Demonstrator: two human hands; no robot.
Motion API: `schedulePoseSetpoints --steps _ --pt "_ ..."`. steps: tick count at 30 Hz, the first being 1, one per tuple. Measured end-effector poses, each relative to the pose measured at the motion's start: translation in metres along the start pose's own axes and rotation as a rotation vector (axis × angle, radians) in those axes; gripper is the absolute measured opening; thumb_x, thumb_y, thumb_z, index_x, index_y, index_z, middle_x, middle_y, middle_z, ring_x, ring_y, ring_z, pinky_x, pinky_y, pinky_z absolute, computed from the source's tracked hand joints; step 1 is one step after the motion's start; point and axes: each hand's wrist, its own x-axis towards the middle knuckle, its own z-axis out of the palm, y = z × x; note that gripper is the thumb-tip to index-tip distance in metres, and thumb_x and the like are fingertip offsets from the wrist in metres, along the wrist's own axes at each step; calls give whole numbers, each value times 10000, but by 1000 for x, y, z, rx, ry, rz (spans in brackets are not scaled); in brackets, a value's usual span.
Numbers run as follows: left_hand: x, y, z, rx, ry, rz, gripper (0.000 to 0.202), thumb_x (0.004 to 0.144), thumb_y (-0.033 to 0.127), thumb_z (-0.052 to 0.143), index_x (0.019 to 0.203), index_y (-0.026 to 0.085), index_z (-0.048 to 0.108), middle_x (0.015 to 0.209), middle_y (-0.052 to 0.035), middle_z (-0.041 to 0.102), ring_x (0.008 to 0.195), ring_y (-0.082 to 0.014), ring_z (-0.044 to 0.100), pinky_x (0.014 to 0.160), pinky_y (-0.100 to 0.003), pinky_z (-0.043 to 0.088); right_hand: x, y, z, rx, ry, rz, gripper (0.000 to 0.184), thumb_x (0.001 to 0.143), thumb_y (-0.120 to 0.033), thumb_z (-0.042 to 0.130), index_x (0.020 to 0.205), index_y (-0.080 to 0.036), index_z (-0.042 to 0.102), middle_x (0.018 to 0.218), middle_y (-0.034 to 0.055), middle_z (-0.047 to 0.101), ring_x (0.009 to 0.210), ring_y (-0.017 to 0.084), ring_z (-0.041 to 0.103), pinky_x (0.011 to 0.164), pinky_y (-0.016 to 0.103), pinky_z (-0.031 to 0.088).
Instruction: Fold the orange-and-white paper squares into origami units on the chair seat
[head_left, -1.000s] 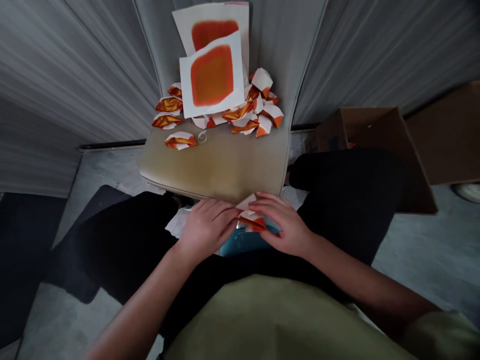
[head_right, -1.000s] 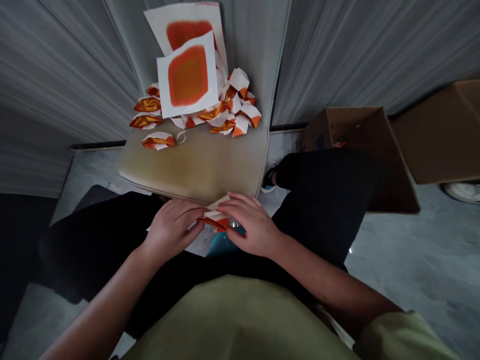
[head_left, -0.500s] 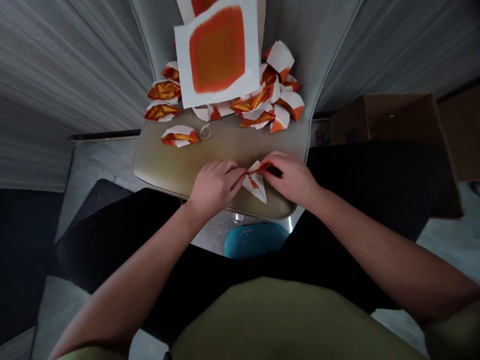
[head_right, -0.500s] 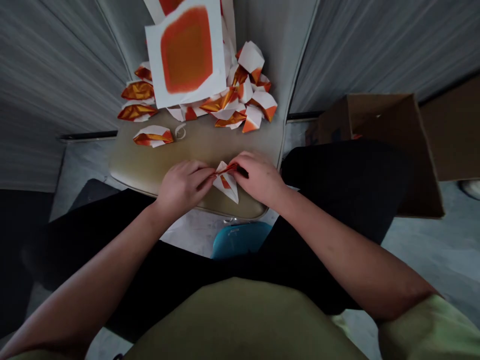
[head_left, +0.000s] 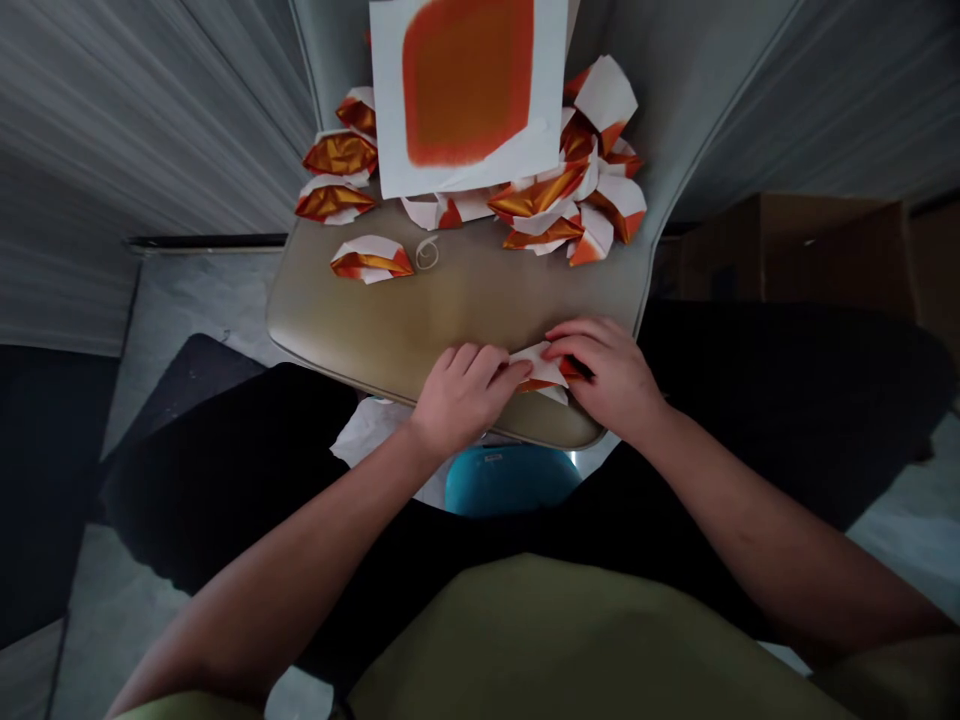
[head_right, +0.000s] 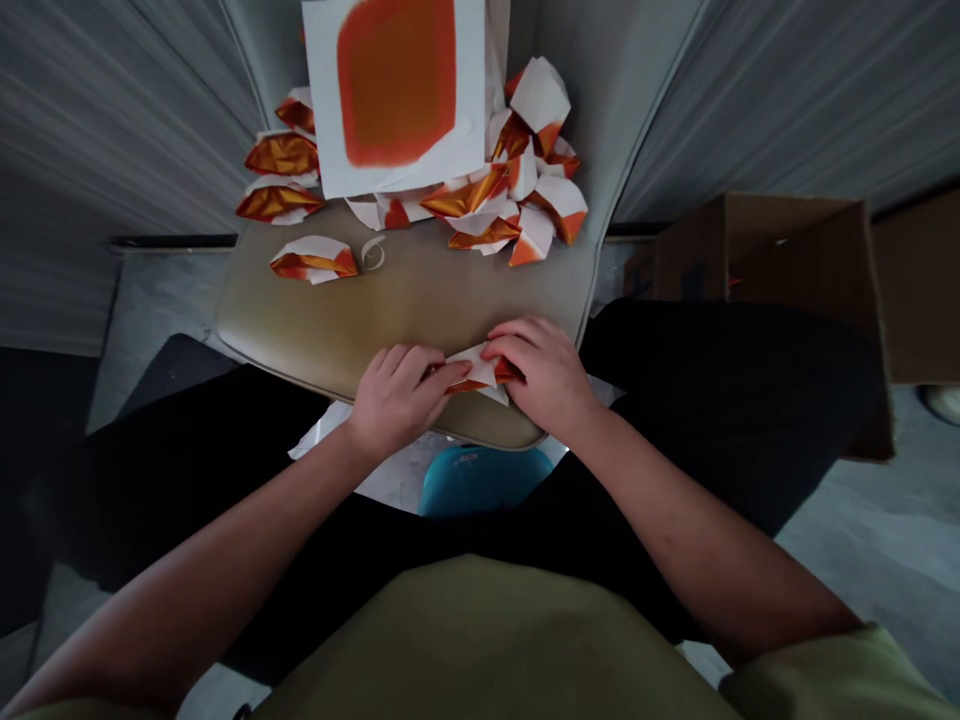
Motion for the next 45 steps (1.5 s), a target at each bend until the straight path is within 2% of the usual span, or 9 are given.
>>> schedulePoseSetpoints --steps 6,13,18,28,33,36,39,42,45 --pt "-5 7 -4 -153 -171 -34 304 930 292 571 1201 219 689 1035 -73 674 902 -229 595 739 -371 442 -4 4 -9 113 -73 39 358 902 -66 500 1064 -249 762 1236 61 743 1185 255 660 1046 499 533" --pt "-6 12 -1 -129 -178 -73 240 988 246 539 1153 236 712 1015 -65 687 882 -223 587 754 -367 438 -7 6 -15 309 -83 119 385 982 -129 433 1151 -266 750 1262 43 747 1271 220 645 1131 512 500" --pt "-1 16 -3 -107 -160 -79 207 994 267 550 1091 232 731 971 -60 687 855 -225 575 731 -363 420 -7 -5 -10 114 -83 48 256 946 -280 648 1175 -211 739 1245 115 716 1223 290 647 1077 527 523" --pt "5 16 -2 -188 -199 -251 270 1031 324 518 1029 228 770 930 -59 702 846 -213 610 740 -362 446 -6 1 -11 44 -165 -16 250 929 -305 703 1167 -234 731 1279 118 676 1212 304 645 1030 527 537" --pt "9 20 1 -158 -216 -165 340 1042 324 506 1316 209 670 1300 -97 706 1136 -260 645 922 -410 505 -8 3 -10 66 -161 -9 255 922 -332 705 1156 -235 733 1290 124 682 1235 318 640 1045 560 533" --pt "8 21 6 -158 -287 -162 454 1059 342 455 1470 176 550 1529 -117 571 1413 -304 509 1156 -512 407 -10 2 -10 100 -109 -1 211 965 -327 637 1111 -224 749 1278 124 701 1260 310 636 1084 577 517" --pt "8 22 8 -129 -390 -187 534 1068 357 402 1564 161 435 1643 -107 430 1521 -343 382 1223 -603 323 -17 -4 -10 78 -45 3 239 1007 -298 558 1119 -222 755 1285 114 715 1304 298 619 1110 562 511" --pt "9 22 8 -102 -464 -179 554 1079 352 343 1594 153 381 1685 -94 350 1560 -349 313 1241 -638 291 -30 -15 -8 -10 -57 -18 373 1009 -327 556 1341 -202 671 1435 133 650 1448 340 498 1162 595 456" --pt "10 24 7 -92 -501 -185 562 1076 342 334 1606 157 358 1698 -90 319 1577 -350 276 1246 -662 278 -48 -27 -1 -128 -189 -17 620 1005 -426 556 1570 -196 445 1597 144 499 1545 389 348 1216 689 325"
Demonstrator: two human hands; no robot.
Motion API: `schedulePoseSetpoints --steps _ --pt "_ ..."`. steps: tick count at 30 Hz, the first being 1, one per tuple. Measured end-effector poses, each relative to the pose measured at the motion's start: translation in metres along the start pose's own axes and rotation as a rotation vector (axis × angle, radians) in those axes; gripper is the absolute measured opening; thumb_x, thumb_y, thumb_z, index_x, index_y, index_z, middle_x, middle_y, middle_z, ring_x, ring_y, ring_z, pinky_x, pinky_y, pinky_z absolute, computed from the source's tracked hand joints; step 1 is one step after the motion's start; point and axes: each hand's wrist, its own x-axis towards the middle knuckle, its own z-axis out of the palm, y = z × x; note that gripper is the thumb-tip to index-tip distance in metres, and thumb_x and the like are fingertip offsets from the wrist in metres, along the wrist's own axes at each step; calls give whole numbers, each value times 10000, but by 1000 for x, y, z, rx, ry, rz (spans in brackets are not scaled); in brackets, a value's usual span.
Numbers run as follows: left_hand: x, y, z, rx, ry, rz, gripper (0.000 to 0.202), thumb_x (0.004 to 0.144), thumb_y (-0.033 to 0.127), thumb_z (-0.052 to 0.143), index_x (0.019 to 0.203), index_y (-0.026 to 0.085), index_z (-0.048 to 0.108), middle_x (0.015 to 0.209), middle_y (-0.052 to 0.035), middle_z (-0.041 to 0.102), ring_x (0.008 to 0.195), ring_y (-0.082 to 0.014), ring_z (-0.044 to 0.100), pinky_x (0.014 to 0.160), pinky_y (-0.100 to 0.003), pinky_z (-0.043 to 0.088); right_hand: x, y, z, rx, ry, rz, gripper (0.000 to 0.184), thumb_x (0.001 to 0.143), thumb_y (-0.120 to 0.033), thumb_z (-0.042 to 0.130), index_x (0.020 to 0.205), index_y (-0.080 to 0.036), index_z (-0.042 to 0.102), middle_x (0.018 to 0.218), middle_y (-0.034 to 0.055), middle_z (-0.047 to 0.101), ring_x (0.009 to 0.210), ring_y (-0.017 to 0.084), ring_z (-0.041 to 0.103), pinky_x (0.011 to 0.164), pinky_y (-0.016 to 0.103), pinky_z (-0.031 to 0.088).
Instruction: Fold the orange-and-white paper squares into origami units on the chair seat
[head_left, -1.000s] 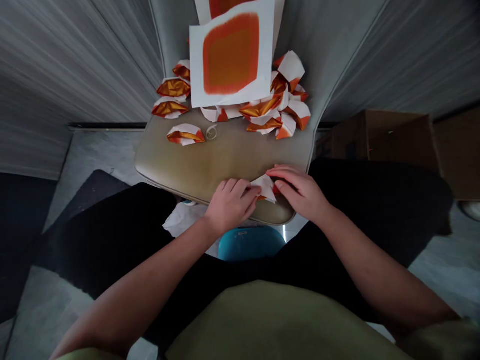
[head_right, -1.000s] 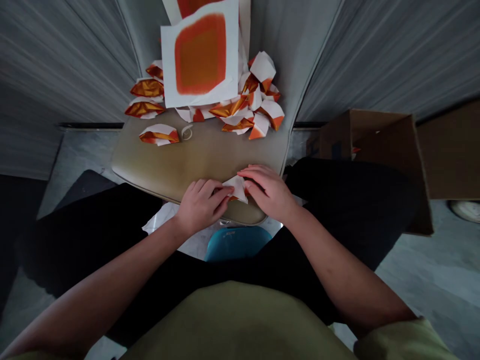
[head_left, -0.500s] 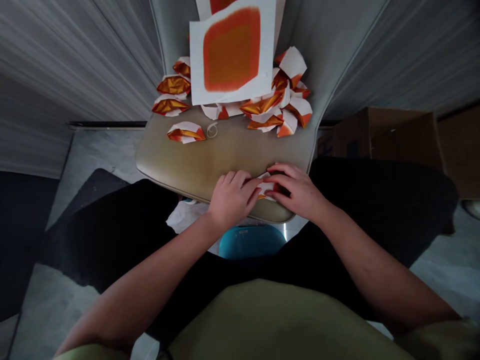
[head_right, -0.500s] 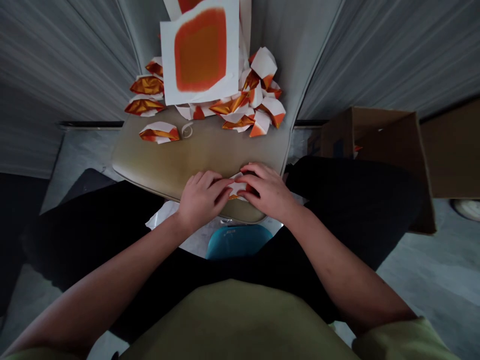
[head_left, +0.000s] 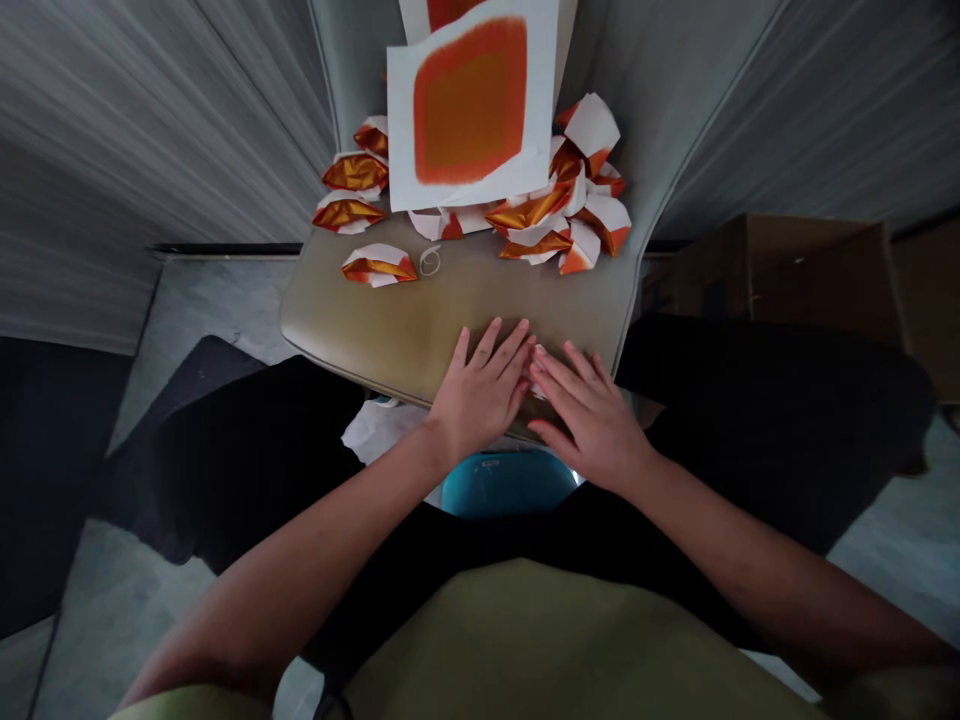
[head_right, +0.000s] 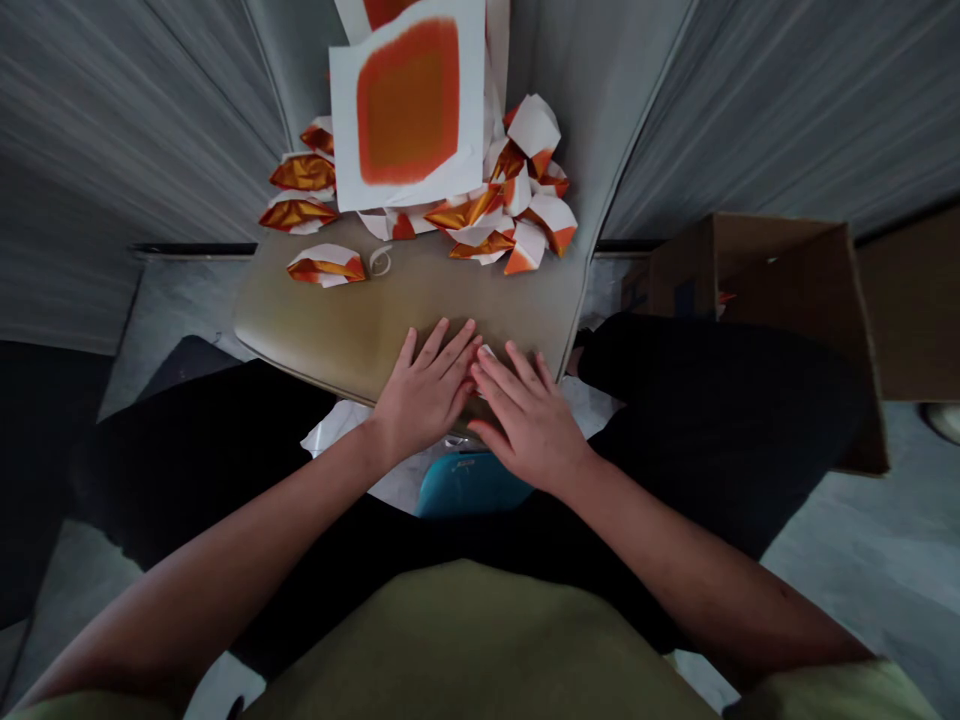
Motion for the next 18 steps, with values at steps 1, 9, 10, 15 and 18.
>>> schedulePoseSetpoints --steps 1,9,10,15,18 --pt "0 0 0 0 -7 -3 562 1074 338 337 1607 160 357 1701 -88 314 1579 -349 271 1247 -665 276 -5 -4 4 -32 -36 7 680 1007 -464 543 1606 -186 379 1627 155 452 1555 400 323 1222 712 287" --pt "0 1 -1 -18 -10 -7 553 1071 323 339 1601 170 377 1701 -79 309 1579 -352 274 1251 -675 272 -16 -9 16 -109 -93 46 783 1017 -565 471 1656 -173 248 1668 181 353 1559 398 316 1241 715 221" --pt "0 1 -1 -20 -13 -6 554 1070 323 340 1601 167 378 1701 -81 309 1577 -356 278 1247 -680 278 -15 -9 16 -109 -95 41 777 1018 -565 466 1653 -171 255 1663 180 365 1557 394 321 1238 715 230" --pt "0 1 -1 -9 8 3 556 1074 318 332 1603 150 371 1704 -81 294 1578 -361 273 1250 -680 265 -13 -8 14 -143 -109 55 733 1025 -530 468 1626 -139 319 1663 183 364 1569 380 301 1243 702 236" --pt "2 -1 1 -7 15 0 550 1075 321 334 1596 152 385 1696 -86 316 1572 -362 288 1246 -672 273 -13 -6 14 -114 -149 44 729 1018 -520 493 1626 -157 322 1669 176 356 1574 374 291 1250 697 231"
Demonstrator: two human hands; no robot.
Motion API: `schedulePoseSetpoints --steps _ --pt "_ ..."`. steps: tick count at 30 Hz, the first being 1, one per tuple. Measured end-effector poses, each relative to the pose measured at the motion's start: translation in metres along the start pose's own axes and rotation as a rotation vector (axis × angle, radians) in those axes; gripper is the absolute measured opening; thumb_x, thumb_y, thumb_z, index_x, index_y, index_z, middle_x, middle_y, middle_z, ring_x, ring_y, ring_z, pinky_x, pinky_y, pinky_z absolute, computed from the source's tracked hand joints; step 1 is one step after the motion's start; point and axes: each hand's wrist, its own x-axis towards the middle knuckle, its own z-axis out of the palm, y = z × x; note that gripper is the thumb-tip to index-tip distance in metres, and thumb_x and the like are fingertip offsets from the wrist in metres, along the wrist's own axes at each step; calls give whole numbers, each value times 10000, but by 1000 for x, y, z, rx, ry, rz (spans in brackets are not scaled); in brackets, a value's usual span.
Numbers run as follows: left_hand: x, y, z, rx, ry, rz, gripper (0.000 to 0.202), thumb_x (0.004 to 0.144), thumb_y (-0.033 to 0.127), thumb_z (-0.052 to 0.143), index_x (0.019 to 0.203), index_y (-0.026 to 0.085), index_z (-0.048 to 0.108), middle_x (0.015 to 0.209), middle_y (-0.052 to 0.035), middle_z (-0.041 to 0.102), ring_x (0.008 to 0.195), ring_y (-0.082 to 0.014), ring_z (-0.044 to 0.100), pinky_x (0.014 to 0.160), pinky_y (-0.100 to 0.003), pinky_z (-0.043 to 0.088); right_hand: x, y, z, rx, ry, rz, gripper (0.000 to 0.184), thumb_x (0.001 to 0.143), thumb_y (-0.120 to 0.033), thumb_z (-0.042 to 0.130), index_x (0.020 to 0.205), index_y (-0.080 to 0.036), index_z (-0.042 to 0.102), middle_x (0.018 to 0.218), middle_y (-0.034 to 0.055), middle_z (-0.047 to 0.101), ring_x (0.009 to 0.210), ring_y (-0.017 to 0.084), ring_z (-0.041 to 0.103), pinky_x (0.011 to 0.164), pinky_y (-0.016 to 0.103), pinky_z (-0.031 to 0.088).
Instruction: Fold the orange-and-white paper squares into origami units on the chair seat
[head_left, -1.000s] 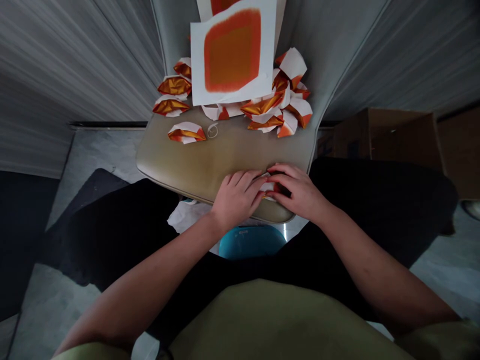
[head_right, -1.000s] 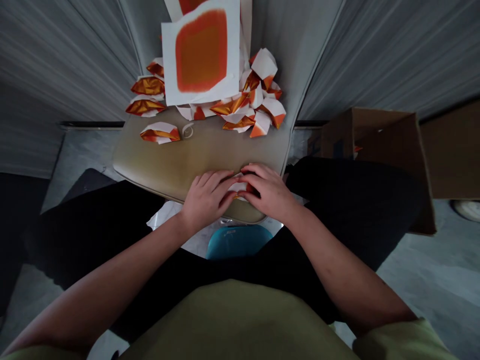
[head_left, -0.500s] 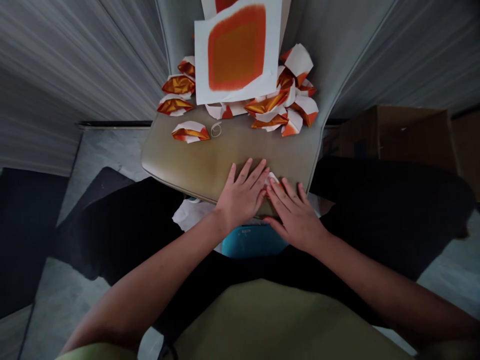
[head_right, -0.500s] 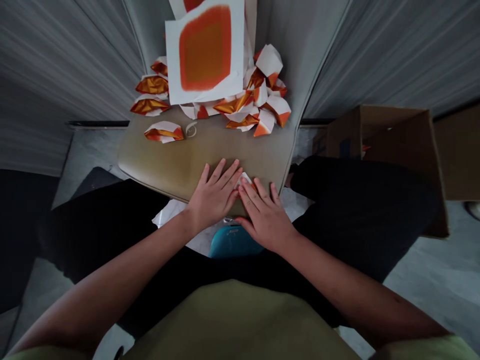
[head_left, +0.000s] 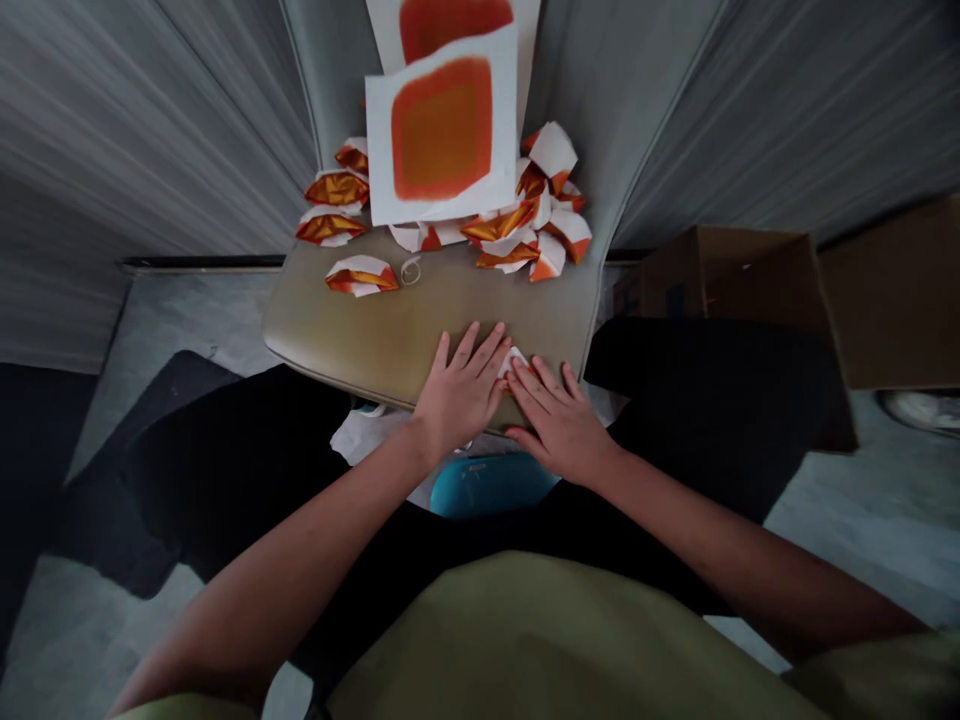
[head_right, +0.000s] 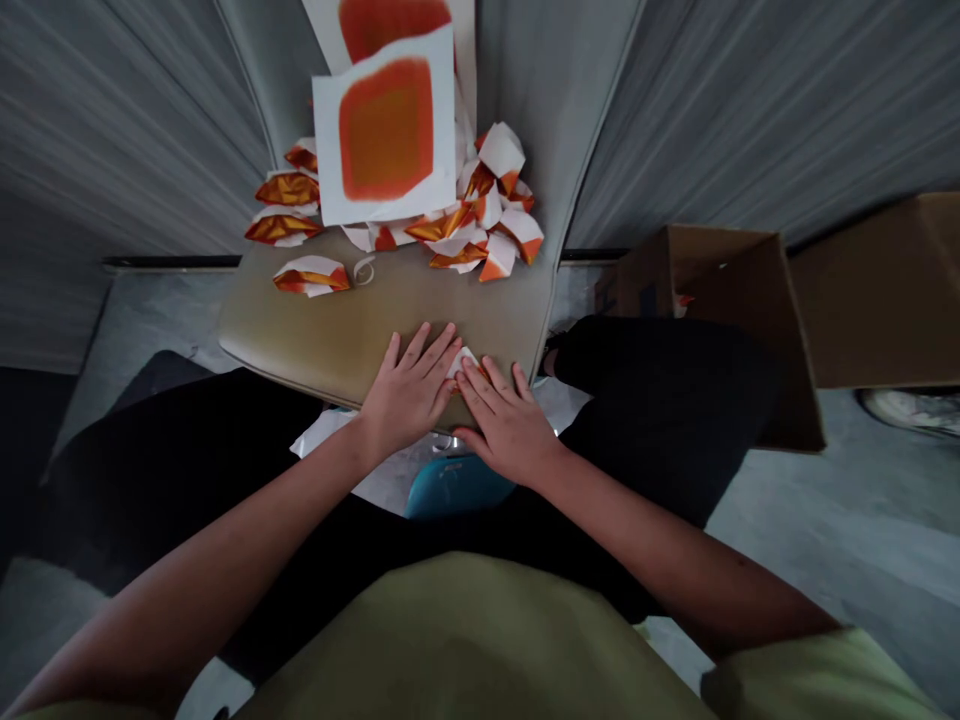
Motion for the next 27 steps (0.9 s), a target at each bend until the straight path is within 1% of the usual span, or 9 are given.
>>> schedulePoseSetpoints --steps 3,6,9,12,14,16,20,24,27 --pt "2 -2 1 -9 1 4 551 1074 337 345 1594 159 389 1691 -89 330 1566 -359 302 1243 -667 279 -1 8 -3 125 57 4 724 1032 -489 470 1656 -202 243 1689 156 324 1590 356 249 1244 691 260" --pt "-2 0 0 -16 11 11 549 1076 352 360 1586 152 400 1685 -94 347 1560 -363 309 1243 -658 282 -3 20 -13 325 267 73 690 1050 -446 433 1667 -240 203 1715 138 278 1598 308 243 1263 629 284" --pt "-15 9 0 -23 60 -10 516 1060 341 431 1534 143 480 1642 -117 428 1522 -372 374 1220 -624 337 -4 27 -23 523 470 229 591 1055 -443 442 1612 -259 368 1655 127 418 1552 274 368 1271 584 301" --pt "-32 17 3 -49 199 -27 443 1033 303 514 1453 175 573 1511 -126 584 1413 -334 511 1153 -539 436 0 25 -29 722 576 403 543 1040 -504 476 1516 -247 516 1557 129 552 1465 262 501 1239 551 373" --pt "-40 18 5 -67 278 -9 336 1022 254 535 1329 230 669 1372 -106 675 1273 -283 609 1061 -464 500 5 18 -31 810 594 431 548 1022 -541 502 1481 -245 553 1532 125 578 1445 260 523 1234 540 382" --pt "-45 17 4 -80 296 11 269 1014 242 553 1230 247 714 1300 -99 697 1200 -267 636 993 -433 523 10 11 -32 851 591 398 551 1013 -559 511 1470 -255 561 1536 116 575 1446 261 520 1236 534 380" --pt "-51 18 0 -76 242 23 299 973 337 650 1234 201 695 1350 -139 658 1244 -318 607 983 -463 526 17 -1 -33 853 574 319 523 1012 -558 509 1437 -262 585 1514 103 595 1432 269 531 1229 532 390" --pt "-65 26 0 -47 241 15 301 941 367 696 1193 202 704 1293 -138 685 1168 -323 643 908 -446 541 21 -6 -36 852 592 279 475 1029 -512 491 1418 -257 589 1474 99 624 1394 255 561 1200 504 424" --pt "-78 34 0 -97 243 -73 287 939 286 679 1211 199 710 1254 -141 711 1127 -318 659 906 -442 528 23 -9 -39 875 600 267 449 1029 -492 502 1401 -258 594 1457 95 635 1377 245 571 1193 487 424"
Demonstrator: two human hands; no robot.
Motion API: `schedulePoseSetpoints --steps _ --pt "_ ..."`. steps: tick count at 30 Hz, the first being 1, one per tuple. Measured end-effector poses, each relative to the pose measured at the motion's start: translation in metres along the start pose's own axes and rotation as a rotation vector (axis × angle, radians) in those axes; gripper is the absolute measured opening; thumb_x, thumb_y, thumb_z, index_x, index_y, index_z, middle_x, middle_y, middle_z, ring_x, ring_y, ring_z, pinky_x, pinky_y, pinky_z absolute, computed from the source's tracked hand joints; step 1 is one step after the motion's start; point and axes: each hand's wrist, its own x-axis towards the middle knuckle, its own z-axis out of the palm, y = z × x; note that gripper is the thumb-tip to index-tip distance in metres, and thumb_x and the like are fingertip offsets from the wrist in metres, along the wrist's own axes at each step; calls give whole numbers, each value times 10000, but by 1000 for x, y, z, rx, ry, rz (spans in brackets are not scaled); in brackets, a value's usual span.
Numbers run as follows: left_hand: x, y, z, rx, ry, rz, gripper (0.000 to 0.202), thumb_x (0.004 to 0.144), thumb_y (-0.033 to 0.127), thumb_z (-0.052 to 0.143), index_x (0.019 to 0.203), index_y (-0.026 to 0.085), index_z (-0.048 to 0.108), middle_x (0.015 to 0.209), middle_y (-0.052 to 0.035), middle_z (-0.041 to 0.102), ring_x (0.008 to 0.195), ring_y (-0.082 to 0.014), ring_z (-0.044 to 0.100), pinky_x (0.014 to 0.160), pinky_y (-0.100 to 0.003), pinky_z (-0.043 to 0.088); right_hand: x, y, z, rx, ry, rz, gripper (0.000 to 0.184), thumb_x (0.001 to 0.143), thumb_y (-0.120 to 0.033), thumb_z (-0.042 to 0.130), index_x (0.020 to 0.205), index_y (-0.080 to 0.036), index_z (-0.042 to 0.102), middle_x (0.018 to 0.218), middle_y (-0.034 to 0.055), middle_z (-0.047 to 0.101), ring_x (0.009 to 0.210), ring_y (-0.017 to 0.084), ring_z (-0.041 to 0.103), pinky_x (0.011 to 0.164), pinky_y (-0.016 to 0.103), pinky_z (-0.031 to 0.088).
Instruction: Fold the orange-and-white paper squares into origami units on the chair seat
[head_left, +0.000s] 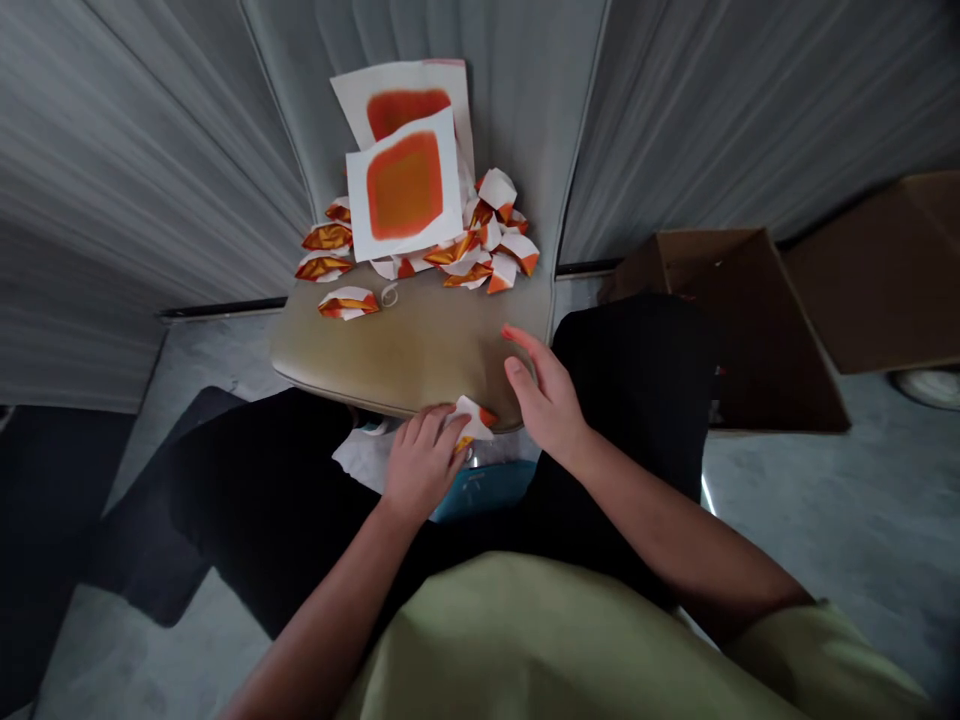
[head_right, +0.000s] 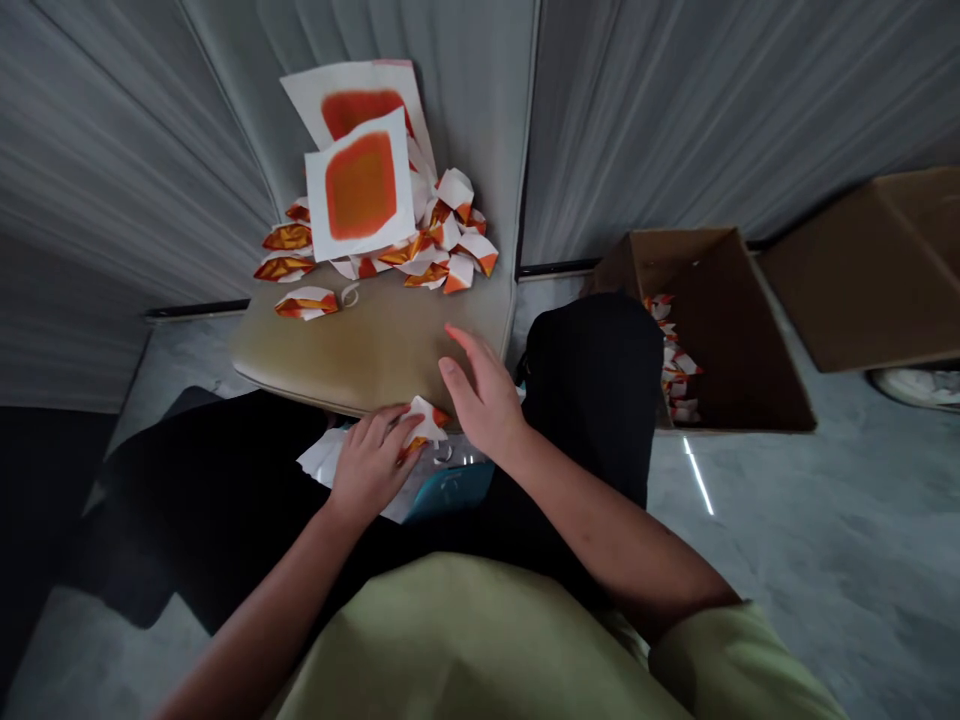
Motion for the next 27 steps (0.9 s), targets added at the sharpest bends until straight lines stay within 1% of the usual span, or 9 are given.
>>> schedulePoseSetpoints --steps 4,6,9,13,16,19,21,24,27 --pt "-5 6 -7 -476 112 -367 171 872 220 679 1017 219 770 1037 -73 770 962 -248 685 894 -383 509 -1 -6 2 54 -6 48 428 1012 -506 527 1361 -274 612 1423 88 658 1350 242 588 1175 488 426" --pt "2 6 -12 -631 215 -512 134 890 276 661 953 202 753 895 -41 745 813 -187 658 783 -312 507 0 -9 7 99 -5 76 432 997 -511 550 1351 -272 612 1411 92 662 1346 241 587 1171 489 422" --pt "21 3 -20 -713 305 -606 195 928 361 633 883 185 703 716 13 622 624 -122 533 588 -232 422 6 -13 17 187 -52 164 473 952 -502 616 1364 -271 596 1396 97 662 1299 237 610 1134 473 450" --pt "51 2 -25 -887 322 -610 275 924 443 624 819 192 660 683 37 549 609 -102 496 577 -208 412 19 -21 28 355 -181 286 504 865 -489 694 1309 -261 628 1217 59 722 1045 186 684 964 369 536" --pt "70 2 -25 -1073 310 -607 267 850 454 721 912 196 698 771 20 640 681 -114 574 642 -215 476 29 -25 31 453 -201 334 362 830 -519 704 1056 -237 710 934 4 726 877 157 661 829 306 534" --pt "85 -7 -25 -1176 336 -585 425 785 461 800 1103 201 692 851 -2 702 735 -140 650 695 -247 531 42 -25 32 491 -212 327 315 819 -531 705 851 -218 692 780 -24 668 749 130 600 739 276 492" --pt "95 -20 -27 -1163 376 -554 560 786 472 809 1249 211 634 861 -8 716 728 -151 677 689 -263 550 57 -22 35 491 -220 279 302 824 -515 705 823 -214 679 756 -32 643 719 122 574 708 269 465" --pt "112 -48 -33 -1064 453 -430 591 806 477 806 1302 227 602 912 -27 739 793 -164 708 717 -272 574 90 -18 39 444 -225 200 273 847 -463 698 759 -209 646 721 -38 606 689 116 543 671 264 423" --pt "131 -79 -42 -949 438 -297 501 838 447 786 1266 231 641 1025 -53 753 892 -167 722 801 -292 595 129 -16 41 351 -263 290 224 870 -354 683 710 -205 635 692 -28 595 657 122 533 638 270 410"
